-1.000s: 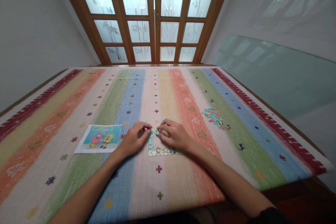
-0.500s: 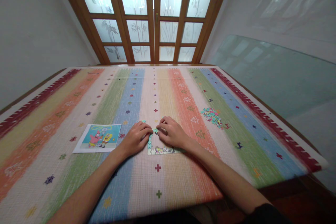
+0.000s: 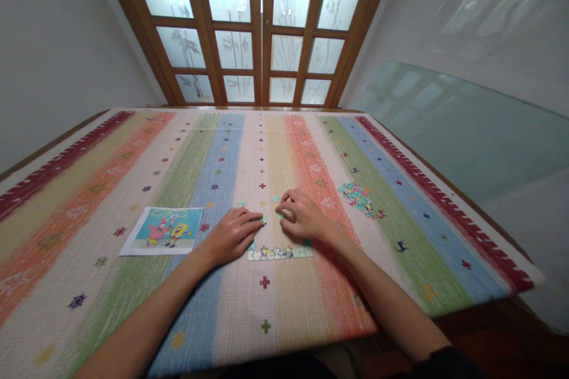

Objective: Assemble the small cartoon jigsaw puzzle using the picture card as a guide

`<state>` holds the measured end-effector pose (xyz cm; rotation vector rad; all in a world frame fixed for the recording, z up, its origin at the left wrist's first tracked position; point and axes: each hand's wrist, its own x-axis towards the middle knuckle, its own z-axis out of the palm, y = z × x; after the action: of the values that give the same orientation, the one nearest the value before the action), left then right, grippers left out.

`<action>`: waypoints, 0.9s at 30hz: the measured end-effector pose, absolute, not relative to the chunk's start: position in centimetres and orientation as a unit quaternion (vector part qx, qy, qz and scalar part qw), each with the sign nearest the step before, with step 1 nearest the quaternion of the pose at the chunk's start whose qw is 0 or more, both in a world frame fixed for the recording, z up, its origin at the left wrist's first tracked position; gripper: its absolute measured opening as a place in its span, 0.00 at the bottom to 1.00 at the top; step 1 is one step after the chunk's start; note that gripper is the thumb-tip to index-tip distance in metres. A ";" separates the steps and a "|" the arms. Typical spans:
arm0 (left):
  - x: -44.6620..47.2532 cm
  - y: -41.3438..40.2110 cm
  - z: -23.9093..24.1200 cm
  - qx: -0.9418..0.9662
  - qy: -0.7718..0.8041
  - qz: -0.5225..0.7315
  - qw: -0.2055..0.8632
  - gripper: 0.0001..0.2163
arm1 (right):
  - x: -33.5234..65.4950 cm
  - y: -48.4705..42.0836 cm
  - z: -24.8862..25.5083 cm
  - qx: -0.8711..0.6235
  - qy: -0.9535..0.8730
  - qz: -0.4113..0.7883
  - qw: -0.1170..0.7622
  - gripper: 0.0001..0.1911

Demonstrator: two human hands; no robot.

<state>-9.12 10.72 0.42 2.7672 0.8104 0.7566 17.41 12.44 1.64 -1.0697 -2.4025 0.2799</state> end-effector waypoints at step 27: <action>-9.1 10.7 0.3 0.931 0.257 0.250 0.060 0.13 | 15.2 11.8 0.5 -0.366 -0.881 0.125 0.273 0.05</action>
<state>-9.14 10.69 0.29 2.8194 0.7782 0.7579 15.17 11.85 0.54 -0.9848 -2.3699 0.3372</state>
